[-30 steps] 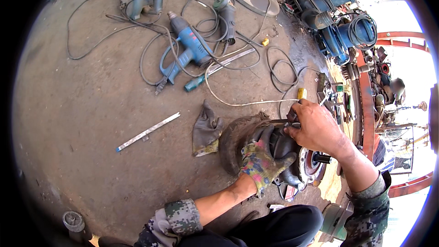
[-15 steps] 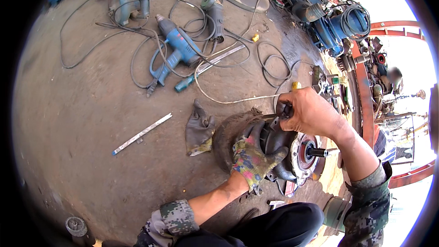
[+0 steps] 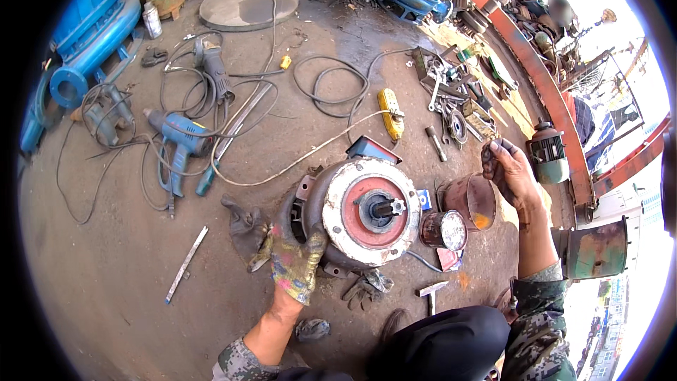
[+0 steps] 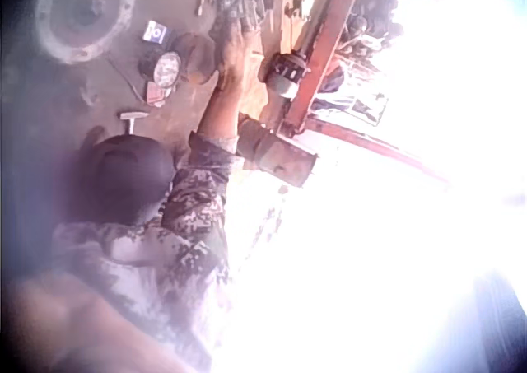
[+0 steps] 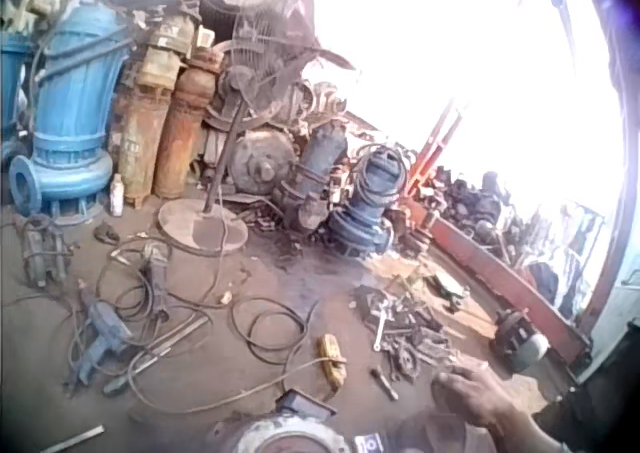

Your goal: The person disassembles a motor by removing bolts and separating the housing to expose the internal windings. They then reassemble the motor by aligning the housing and tightening the bolts.

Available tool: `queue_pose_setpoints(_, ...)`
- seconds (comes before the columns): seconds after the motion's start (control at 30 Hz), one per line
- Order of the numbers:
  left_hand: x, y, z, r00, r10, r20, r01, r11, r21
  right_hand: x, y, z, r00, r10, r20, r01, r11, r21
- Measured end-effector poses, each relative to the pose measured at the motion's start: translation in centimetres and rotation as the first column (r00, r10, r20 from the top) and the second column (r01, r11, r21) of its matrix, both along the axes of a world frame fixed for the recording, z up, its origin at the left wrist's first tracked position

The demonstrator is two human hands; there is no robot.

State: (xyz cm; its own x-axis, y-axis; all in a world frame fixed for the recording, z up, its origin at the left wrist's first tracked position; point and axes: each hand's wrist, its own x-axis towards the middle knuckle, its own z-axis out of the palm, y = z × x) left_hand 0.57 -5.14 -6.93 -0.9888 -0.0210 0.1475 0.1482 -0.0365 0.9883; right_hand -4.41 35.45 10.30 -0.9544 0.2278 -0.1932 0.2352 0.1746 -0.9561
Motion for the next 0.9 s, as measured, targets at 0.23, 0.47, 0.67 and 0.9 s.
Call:
queue_pose_setpoints(0.23, 0.5, -0.4, -2.3, 0.970, -0.100, -0.220, 0.011, 0.928, -0.373, 10.1, 17.0, -14.1, 0.854, -0.507, 0.121, 0.326, 0.700, 0.635)
queue_pose_setpoints(0.47, 2.5, -5.1, -4.6, 0.977, -0.117, -0.178, -0.027, 0.761, -0.648, 11.3, -4.0, -9.4, 0.927, 0.263, -0.266, -0.026, 0.755, 0.655)
queue_pose_setpoints(0.67, 2.3, -2.7, -5.7, 0.994, -0.101, -0.032, 0.075, 0.885, -0.459, 10.3, -10.2, -10.6, 0.831, 0.460, -0.313, -0.204, 0.775, 0.598)
queue_pose_setpoints(0.9, 2.2, -1.5, -3.7, 0.940, -0.157, -0.301, -0.063, 0.791, -0.609, 9.6, -11.1, -10.0, 0.837, 0.492, -0.239, -0.221, 0.703, 0.676)
